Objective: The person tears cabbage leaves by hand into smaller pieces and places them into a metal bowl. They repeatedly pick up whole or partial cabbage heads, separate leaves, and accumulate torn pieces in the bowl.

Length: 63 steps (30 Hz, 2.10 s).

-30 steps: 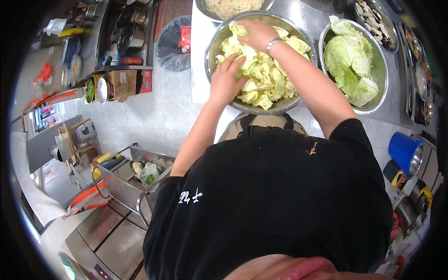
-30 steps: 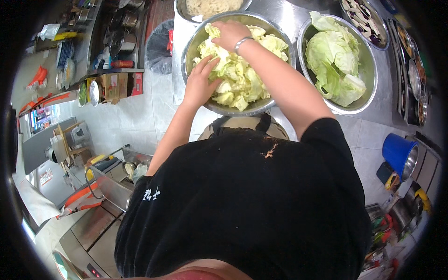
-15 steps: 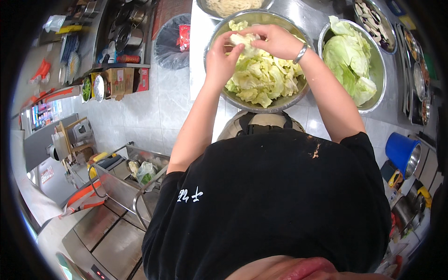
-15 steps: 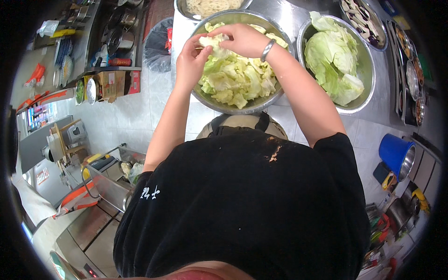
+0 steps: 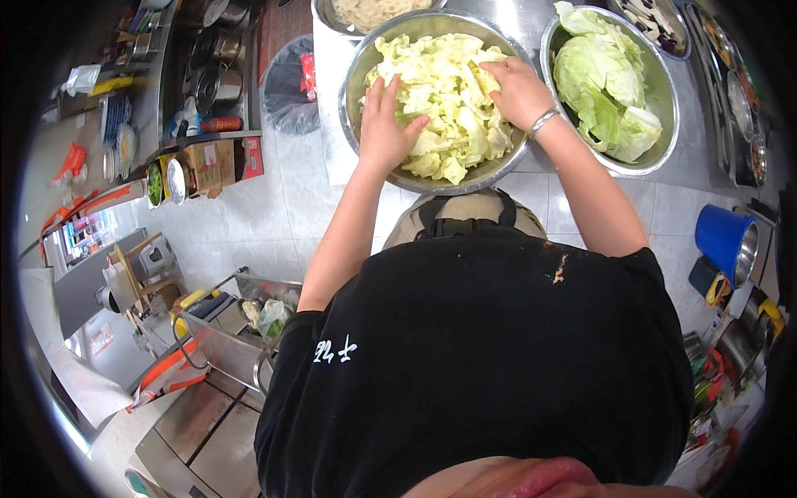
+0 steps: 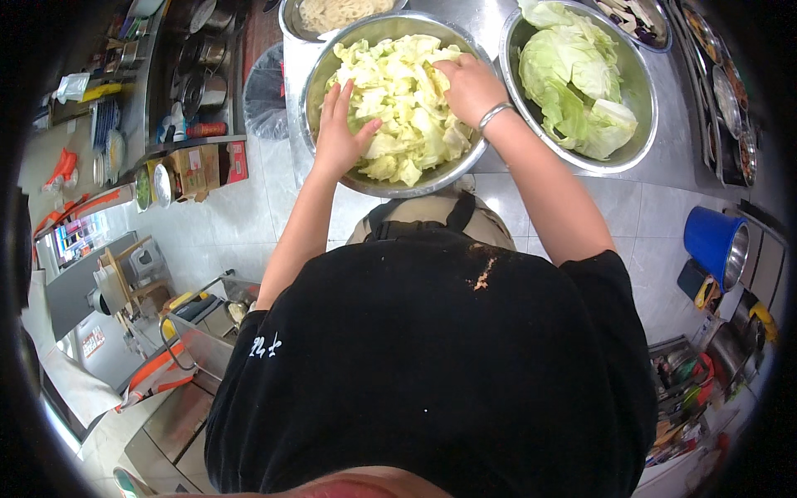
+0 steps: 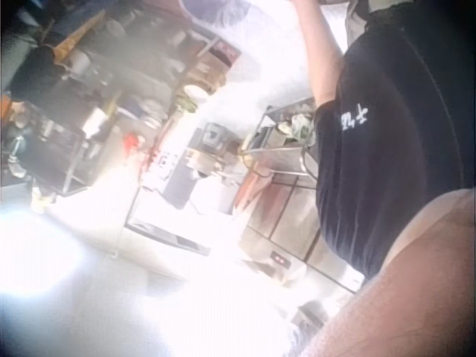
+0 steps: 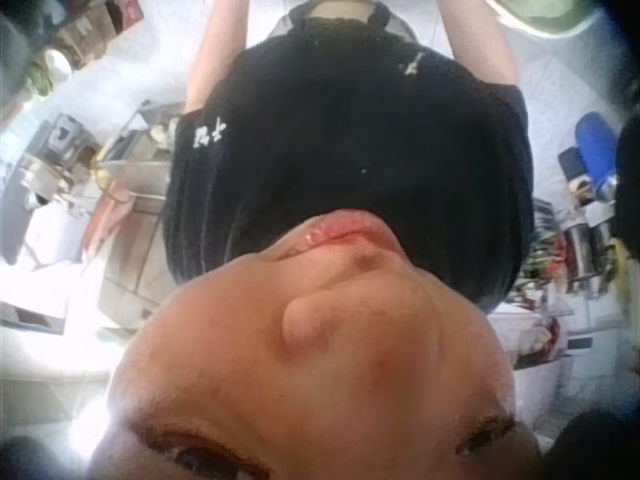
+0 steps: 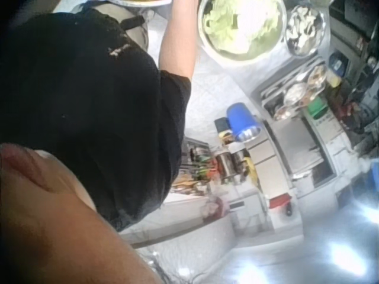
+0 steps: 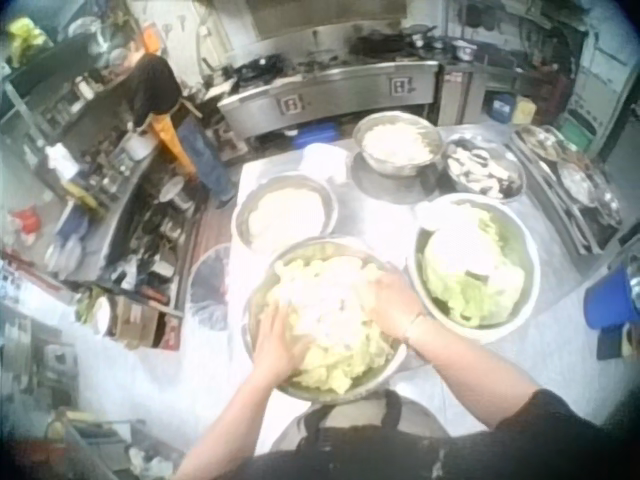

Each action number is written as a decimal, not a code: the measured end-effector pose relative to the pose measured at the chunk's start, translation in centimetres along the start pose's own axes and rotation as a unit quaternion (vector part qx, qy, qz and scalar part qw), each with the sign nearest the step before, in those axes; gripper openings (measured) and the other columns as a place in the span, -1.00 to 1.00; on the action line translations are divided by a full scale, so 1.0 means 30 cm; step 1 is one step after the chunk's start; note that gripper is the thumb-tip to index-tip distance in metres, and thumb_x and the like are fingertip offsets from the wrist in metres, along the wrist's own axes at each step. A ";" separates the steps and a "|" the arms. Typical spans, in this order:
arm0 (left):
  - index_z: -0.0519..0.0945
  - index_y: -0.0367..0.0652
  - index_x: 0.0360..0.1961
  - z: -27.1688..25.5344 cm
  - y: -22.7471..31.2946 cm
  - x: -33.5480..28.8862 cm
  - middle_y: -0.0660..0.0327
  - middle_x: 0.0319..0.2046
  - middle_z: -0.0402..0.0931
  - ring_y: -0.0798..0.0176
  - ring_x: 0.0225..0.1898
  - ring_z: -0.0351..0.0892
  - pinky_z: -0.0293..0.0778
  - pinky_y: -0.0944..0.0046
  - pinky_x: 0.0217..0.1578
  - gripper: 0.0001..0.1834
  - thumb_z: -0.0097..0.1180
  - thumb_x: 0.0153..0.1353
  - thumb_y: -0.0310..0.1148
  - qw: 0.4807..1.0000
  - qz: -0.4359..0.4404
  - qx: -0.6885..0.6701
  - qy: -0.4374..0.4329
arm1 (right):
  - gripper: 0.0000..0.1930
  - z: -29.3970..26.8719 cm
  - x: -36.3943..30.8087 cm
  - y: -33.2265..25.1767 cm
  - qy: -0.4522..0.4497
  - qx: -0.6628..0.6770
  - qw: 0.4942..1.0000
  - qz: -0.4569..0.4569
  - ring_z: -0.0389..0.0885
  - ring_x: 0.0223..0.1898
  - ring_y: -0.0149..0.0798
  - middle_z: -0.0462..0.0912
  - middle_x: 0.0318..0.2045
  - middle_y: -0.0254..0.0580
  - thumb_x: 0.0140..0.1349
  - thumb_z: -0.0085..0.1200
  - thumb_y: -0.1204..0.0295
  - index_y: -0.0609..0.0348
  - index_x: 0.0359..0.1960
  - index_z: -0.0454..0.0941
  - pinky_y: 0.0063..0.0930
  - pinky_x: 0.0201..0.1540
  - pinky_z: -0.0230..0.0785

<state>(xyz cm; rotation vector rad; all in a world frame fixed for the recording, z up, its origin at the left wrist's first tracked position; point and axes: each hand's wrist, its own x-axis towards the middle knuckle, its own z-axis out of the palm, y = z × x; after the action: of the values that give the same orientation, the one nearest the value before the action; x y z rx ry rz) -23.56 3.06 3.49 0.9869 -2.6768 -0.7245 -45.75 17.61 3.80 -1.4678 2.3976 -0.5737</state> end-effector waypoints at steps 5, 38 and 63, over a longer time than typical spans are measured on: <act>0.26 -0.07 0.39 0.009 -0.018 0.000 -0.06 0.41 0.12 -0.23 0.45 0.02 0.11 -0.07 0.39 -0.15 0.37 0.11 -0.18 0.995 0.025 -0.075 0.054 | -0.50 0.030 0.055 0.027 0.100 0.100 0.988 -0.070 0.58 -0.01 0.01 0.54 0.01 -0.07 0.18 0.07 0.55 -0.16 0.19 0.52 -0.20 0.07 0.48; 0.30 -0.13 0.34 -0.027 0.200 -0.115 0.09 0.32 0.33 -0.10 0.43 0.12 0.10 -0.03 0.38 -0.31 0.25 0.18 -0.47 0.991 0.090 -0.047 0.082 | -0.25 -0.315 -0.495 0.628 0.179 0.100 0.941 0.268 0.47 0.11 0.01 0.49 0.04 0.03 -0.21 0.54 0.27 0.17 0.05 0.40 -0.21 0.18 0.36; 0.37 -0.11 0.30 -0.011 0.250 -0.149 0.07 0.27 0.39 -0.14 0.41 0.16 0.17 -0.02 0.35 -0.33 0.28 0.13 -0.51 0.993 0.082 -0.060 0.062 | -0.66 -0.279 -0.379 0.523 -0.021 -0.171 0.979 -0.109 0.58 0.06 -0.22 0.69 -0.24 -0.28 0.03 0.06 0.63 -0.04 -0.16 0.63 0.02 0.50 -0.11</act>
<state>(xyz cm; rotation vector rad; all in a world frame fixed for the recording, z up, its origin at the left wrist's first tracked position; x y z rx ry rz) -24.23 10.77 7.53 0.7468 -2.5372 -0.7524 -56.54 35.75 4.19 -1.8779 2.4071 -0.1723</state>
